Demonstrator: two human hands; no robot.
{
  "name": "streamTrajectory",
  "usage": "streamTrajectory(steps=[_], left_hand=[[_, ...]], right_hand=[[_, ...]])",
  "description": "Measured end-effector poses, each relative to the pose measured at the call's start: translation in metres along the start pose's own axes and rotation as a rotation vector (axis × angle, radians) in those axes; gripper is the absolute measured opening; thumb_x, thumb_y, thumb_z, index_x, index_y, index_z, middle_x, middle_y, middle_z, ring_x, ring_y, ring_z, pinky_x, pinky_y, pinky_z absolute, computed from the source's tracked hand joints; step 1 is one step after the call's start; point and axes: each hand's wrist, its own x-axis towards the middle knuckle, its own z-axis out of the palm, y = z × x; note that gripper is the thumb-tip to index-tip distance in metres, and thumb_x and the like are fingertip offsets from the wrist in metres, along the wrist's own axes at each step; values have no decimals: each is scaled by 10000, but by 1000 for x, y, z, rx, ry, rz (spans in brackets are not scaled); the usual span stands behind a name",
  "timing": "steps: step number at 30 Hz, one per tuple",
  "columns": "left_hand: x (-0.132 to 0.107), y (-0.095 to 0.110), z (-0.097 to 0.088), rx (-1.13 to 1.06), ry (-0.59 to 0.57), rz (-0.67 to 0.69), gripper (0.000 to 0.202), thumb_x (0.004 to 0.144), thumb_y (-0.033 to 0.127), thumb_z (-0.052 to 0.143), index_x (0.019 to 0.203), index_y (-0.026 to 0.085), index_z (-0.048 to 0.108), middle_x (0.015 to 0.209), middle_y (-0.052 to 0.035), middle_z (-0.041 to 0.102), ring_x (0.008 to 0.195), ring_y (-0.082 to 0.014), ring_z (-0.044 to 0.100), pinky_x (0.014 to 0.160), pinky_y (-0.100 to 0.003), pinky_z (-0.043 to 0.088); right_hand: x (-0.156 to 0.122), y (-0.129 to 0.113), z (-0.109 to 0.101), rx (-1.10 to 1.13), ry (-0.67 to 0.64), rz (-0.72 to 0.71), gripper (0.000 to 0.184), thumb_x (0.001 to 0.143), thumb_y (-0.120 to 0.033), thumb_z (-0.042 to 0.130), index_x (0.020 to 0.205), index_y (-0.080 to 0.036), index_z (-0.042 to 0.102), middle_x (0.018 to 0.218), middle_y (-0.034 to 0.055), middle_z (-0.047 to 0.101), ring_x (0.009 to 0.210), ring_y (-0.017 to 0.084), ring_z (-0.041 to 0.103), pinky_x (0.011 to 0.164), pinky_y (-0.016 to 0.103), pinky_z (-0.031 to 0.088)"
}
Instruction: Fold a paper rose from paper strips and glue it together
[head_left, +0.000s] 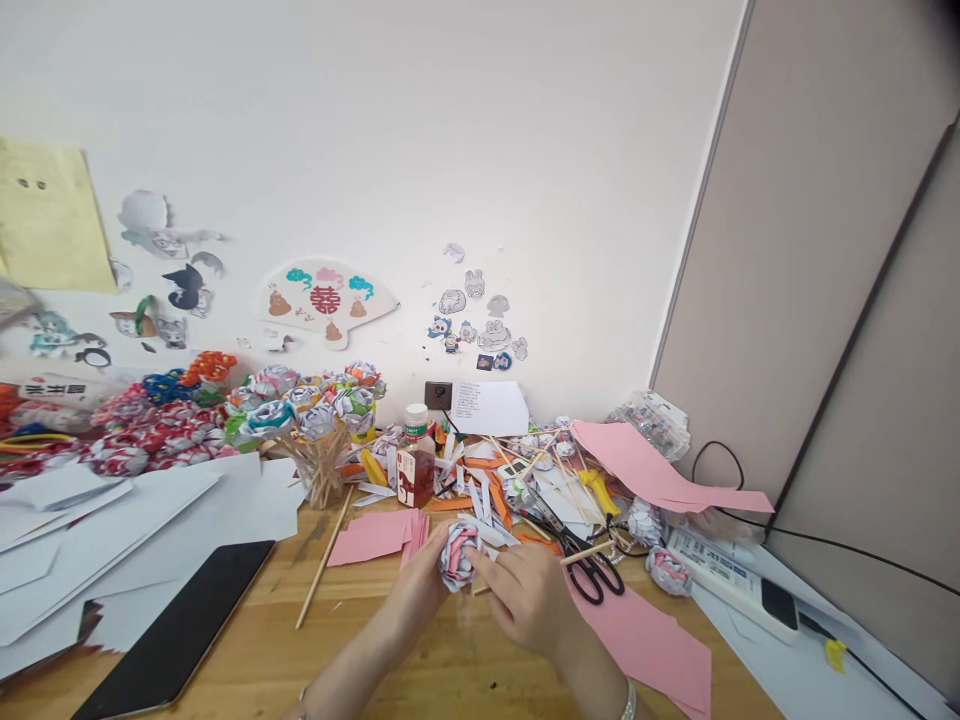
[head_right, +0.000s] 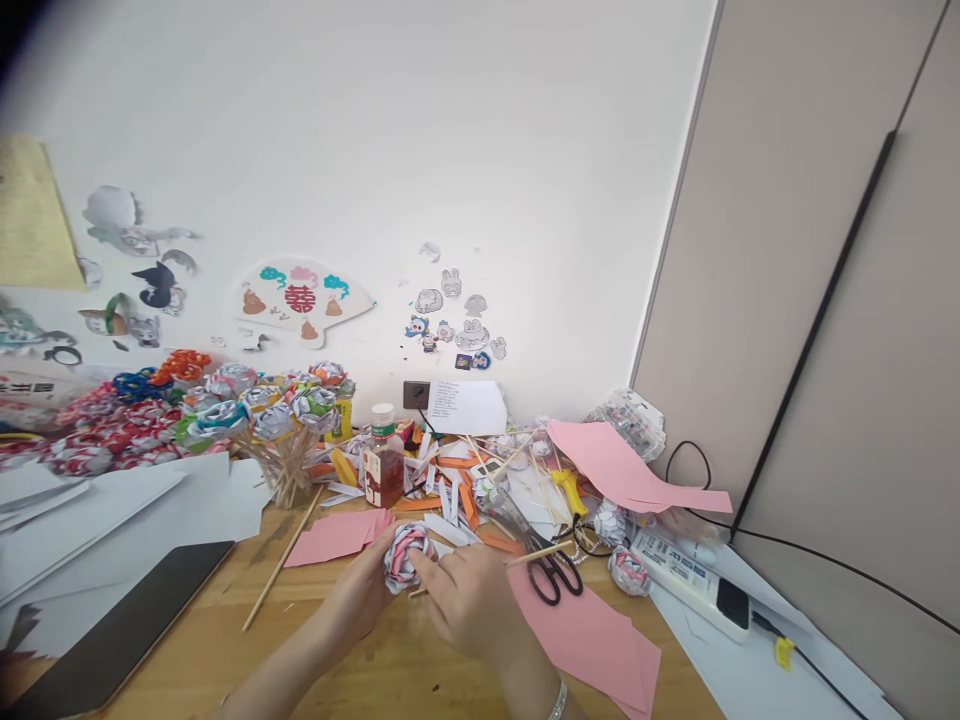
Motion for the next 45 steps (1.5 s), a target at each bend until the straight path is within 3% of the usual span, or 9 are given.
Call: streamTrajectory(steps=[3,8,14,25,30,34,41,45], left_hand=[[0,1,1,32,-3,16,325,678,482,730,761,180,642,655,33,570,581,-110,478,534,-225,388],[0,2,1,86,29,52,331,696,488,699,785,174,642,742,3,623,719,-153,542,668,-260,427],[-2,4,2,-4,19,-39,286,720,443,693,751,167,628,632,17,591,576,-123,507,549,-239,402],[-5,11,7,-83,58,-127,259,711,406,717,741,156,656,683,-6,653,611,-131,565,575,-231,420],[-3,9,7,-95,68,-99,246,700,395,724,742,163,651,697,-4,661,647,-145,578,611,-246,429],[-2,6,4,-91,29,-11,234,702,391,725,741,175,645,660,15,636,590,-129,547,559,-237,411],[-5,13,-3,-161,-44,94,240,788,309,602,1006,219,646,907,-38,697,873,-208,623,779,-318,465],[-5,14,-5,-204,-45,102,278,773,267,577,1042,230,638,1020,-52,683,939,-213,614,835,-342,464]], right_hand=[[0,-1,2,-4,-17,1,354,872,-128,343,1131,-98,582,599,28,577,514,172,479,478,296,264],[-1,-3,6,-26,-49,15,362,865,-118,350,1156,-86,564,610,34,586,514,174,484,469,300,270],[-1,-1,1,1,-2,-3,370,853,-123,361,1174,-91,542,612,29,575,529,176,495,473,295,303],[-1,-1,1,39,-22,-56,393,841,-115,373,1202,-89,526,617,32,587,516,176,487,458,291,294],[0,-1,3,40,-56,-43,402,855,-124,362,1228,-108,511,621,31,601,523,174,513,454,290,316],[0,-2,0,44,-24,-26,403,838,-116,369,1215,-113,511,627,33,607,526,177,525,456,290,332],[-2,-5,3,156,82,205,323,841,-132,402,1126,-175,550,631,5,626,529,161,557,494,263,383],[-2,-3,10,151,80,373,245,900,-290,445,1044,-165,599,575,-6,607,477,146,537,488,247,377]])
